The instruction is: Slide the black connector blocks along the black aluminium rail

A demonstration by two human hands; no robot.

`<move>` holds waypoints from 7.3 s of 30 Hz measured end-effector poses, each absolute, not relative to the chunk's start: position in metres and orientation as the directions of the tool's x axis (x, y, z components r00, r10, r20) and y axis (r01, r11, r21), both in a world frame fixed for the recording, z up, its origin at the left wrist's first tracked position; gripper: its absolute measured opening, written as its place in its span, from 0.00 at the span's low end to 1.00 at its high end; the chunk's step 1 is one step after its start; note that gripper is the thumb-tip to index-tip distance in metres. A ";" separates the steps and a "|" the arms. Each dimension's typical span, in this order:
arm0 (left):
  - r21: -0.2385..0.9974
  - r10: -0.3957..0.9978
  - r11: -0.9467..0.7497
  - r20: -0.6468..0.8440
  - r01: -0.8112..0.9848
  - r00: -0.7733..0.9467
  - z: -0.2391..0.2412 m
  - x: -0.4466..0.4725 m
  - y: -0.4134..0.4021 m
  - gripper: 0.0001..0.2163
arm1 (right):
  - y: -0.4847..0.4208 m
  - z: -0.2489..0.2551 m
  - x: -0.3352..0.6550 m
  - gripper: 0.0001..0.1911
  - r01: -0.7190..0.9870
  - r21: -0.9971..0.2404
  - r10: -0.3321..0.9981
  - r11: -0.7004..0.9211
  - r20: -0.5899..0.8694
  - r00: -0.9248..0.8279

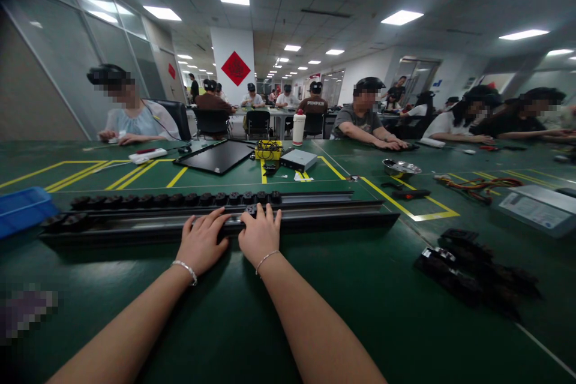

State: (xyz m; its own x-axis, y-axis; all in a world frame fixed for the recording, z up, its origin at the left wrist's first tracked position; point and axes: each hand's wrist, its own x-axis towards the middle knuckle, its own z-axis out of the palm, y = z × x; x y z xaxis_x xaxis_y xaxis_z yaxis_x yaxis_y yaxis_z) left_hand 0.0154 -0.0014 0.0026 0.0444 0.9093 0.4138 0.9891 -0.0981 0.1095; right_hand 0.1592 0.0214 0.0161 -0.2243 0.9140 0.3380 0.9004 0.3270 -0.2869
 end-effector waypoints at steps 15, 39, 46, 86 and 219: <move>0.101 0.898 -0.110 0.437 0.989 0.055 0.001 0.014 -0.001 0.22 | 0.022 0.019 0.160 0.14 0.881 -0.375 0.919 0.288 0.366 -0.145; 0.079 0.896 -0.108 0.439 0.991 0.062 -0.001 0.013 0.000 0.22 | 0.027 0.016 0.165 0.13 0.867 -0.413 0.895 0.277 0.440 -0.076; 0.070 0.891 -0.110 0.449 0.991 0.067 -0.003 0.012 0.000 0.22 | 0.027 0.016 0.165 0.13 0.862 -0.422 0.889 0.279 0.452 -0.066; 0.084 0.911 -0.085 0.411 0.993 0.043 0.002 0.015 -0.001 0.23 | 0.031 0.013 0.168 0.10 0.847 -0.467 0.868 0.255 0.496 0.013; 0.092 0.906 -0.091 0.421 0.992 0.044 0.000 0.014 0.000 0.22 | 0.050 0.009 0.186 0.13 0.860 -0.500 0.853 0.105 0.489 0.180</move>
